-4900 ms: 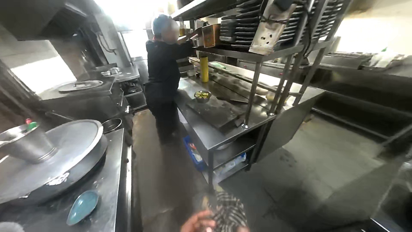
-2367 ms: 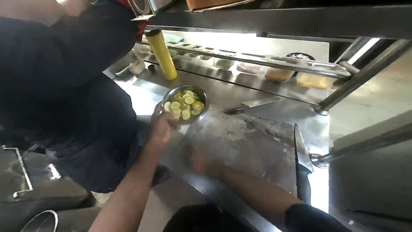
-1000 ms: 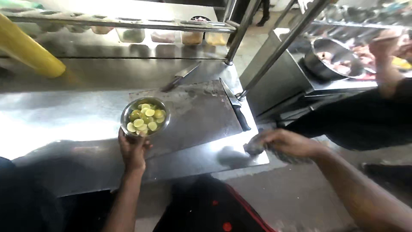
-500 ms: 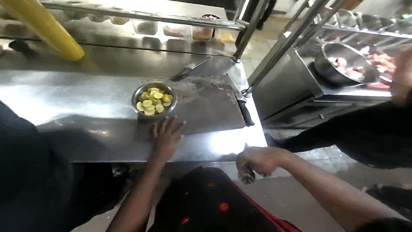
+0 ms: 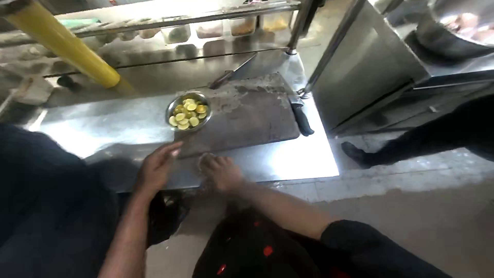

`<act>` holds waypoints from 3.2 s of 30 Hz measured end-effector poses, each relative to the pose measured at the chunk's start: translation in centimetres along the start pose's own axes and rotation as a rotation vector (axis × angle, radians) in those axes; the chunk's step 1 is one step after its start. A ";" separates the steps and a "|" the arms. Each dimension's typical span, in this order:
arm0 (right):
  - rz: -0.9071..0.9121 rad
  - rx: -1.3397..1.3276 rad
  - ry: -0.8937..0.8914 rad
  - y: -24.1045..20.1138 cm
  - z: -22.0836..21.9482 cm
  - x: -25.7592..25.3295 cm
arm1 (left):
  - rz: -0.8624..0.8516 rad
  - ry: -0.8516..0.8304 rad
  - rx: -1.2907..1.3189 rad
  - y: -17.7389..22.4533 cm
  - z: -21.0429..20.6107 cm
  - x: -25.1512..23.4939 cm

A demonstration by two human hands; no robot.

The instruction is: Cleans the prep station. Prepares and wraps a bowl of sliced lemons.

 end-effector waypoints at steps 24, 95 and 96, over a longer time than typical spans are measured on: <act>-1.137 -0.864 1.221 20.0 10.1 52.5 | -1.161 -0.800 -1.037 22.6 -40.7 -13.3; -0.619 -0.557 0.645 21.3 12.2 21.3 | 0.410 0.284 1.114 2.9 -17.3 3.1; -0.618 -0.554 0.689 20.9 12.5 21.0 | 0.438 0.309 1.110 2.4 -17.5 3.1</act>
Point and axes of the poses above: each hand's wrist, its own x-axis away from the middle knuckle, its own z-axis out of the back of the hand, y = z × x, the point moved 6 cm from there along -x, towards the middle knuckle, and after that the axes turned 4 degrees about -z, right-handed, at the moved point
